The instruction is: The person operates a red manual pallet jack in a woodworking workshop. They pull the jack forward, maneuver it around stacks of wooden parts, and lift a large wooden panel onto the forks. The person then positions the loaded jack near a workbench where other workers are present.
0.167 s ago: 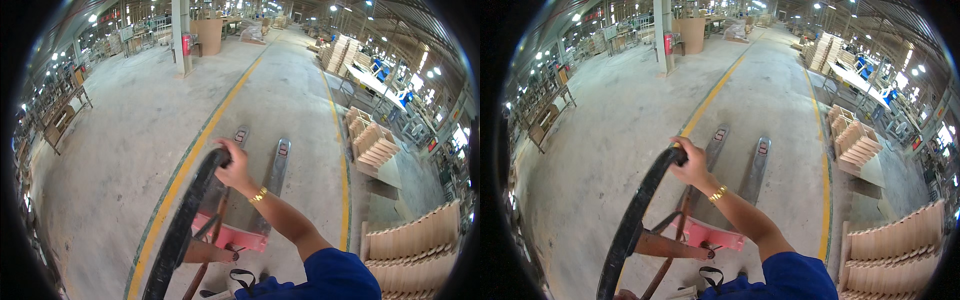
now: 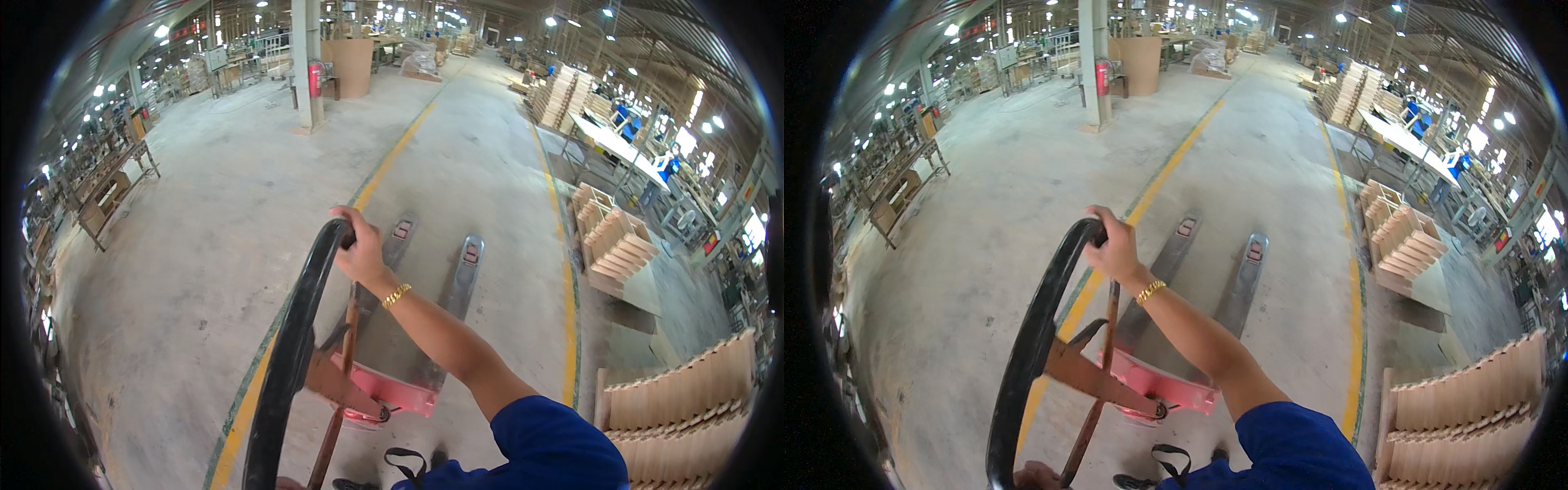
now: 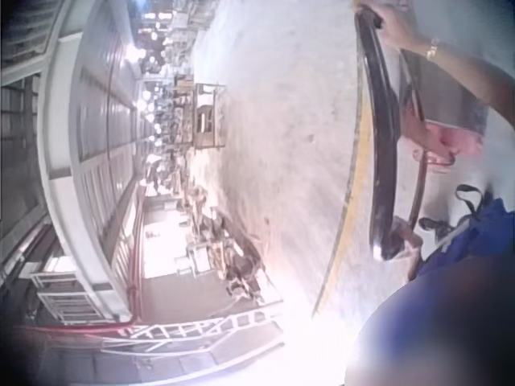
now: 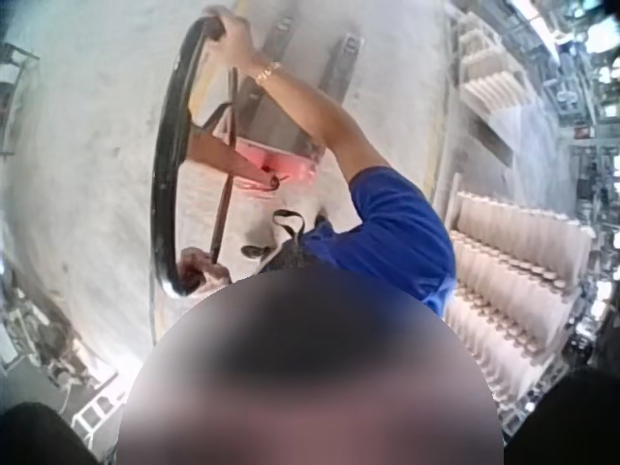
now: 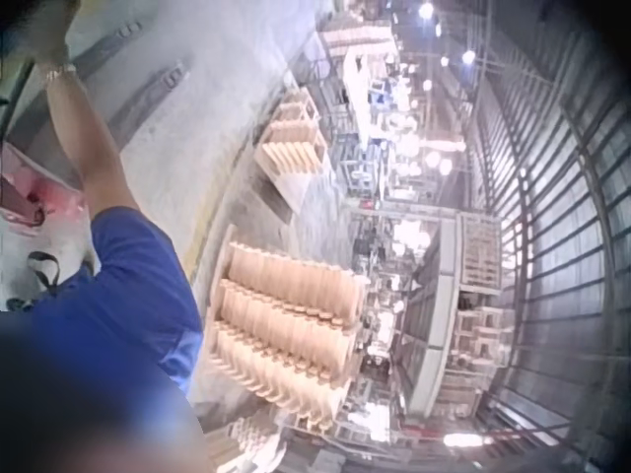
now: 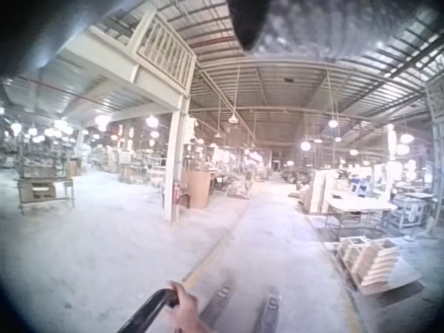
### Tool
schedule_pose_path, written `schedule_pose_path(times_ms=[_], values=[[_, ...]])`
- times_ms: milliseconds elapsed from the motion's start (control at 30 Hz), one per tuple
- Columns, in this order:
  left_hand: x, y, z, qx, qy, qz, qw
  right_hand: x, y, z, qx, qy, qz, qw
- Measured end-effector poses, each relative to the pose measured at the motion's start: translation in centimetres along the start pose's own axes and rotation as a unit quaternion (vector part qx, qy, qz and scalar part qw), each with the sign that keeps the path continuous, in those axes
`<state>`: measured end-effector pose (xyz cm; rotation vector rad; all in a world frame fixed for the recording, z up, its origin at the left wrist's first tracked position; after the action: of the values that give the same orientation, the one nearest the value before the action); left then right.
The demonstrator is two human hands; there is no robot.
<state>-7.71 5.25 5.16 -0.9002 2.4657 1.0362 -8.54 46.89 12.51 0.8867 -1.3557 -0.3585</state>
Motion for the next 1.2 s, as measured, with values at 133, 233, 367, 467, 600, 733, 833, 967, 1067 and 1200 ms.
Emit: schedule_pose_path(times_ms=[133, 233, 367, 467, 600, 733, 833, 967, 1067, 1200], values=[[1.4, 2.2, -1.5, -0.306, -0.204, -0.024, 0.930, -1.9, 0.8, 2.9, -0.032, -0.042, 0.051, 0.997], [5.1, 4.1, -2.9, -0.336, -0.177, -0.002, 0.925, -4.2, -0.7, 6.0, -0.051, -0.020, 0.138, 0.989], [14.9, 6.7, -4.5, -0.417, -0.228, -0.052, 0.878, -6.2, -3.4, 11.6, -0.037, -0.077, 0.202, 0.976], [21.1, 8.7, -4.1, -0.432, -0.287, -0.130, 0.845, -6.3, -2.7, 15.5, -0.071, -0.079, 0.181, 0.978], [26.0, 15.7, -4.8, -0.393, -0.253, -0.079, 0.881, -6.4, -0.5, 20.3, -0.094, -0.116, 0.178, 0.973], [31.8, 22.9, -5.0, -0.351, -0.280, -0.043, 0.892, -7.0, 1.7, 26.1, -0.116, -0.151, 0.191, 0.963], [36.0, 28.8, -6.4, -0.335, -0.173, 0.045, 0.925, -7.7, 3.1, 31.0, -0.126, -0.141, 0.195, 0.962], [45.1, 36.3, -6.9, -0.342, -0.193, 0.025, 0.919, -9.6, 4.5, 38.3, -0.113, -0.134, 0.210, 0.962], [49.5, 42.8, -6.5, -0.350, -0.132, 0.055, 0.926, -11.3, 6.7, 42.7, -0.133, -0.129, 0.217, 0.958], [55.4, 52.6, -4.8, -0.331, -0.116, 0.042, 0.936, -14.6, 10.4, 50.2, -0.130, -0.117, 0.265, 0.948]])
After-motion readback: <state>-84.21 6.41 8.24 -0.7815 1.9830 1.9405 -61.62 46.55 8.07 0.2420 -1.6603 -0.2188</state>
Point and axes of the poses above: each hand's wrist, its own y-axis towards the middle knuckle, its own z-axis out of the palm, x = y × z, the point moved 9 cm from there along y, towards the middle knuckle, and after that the axes turned 11 degrees about z, right-handed, at the moved point
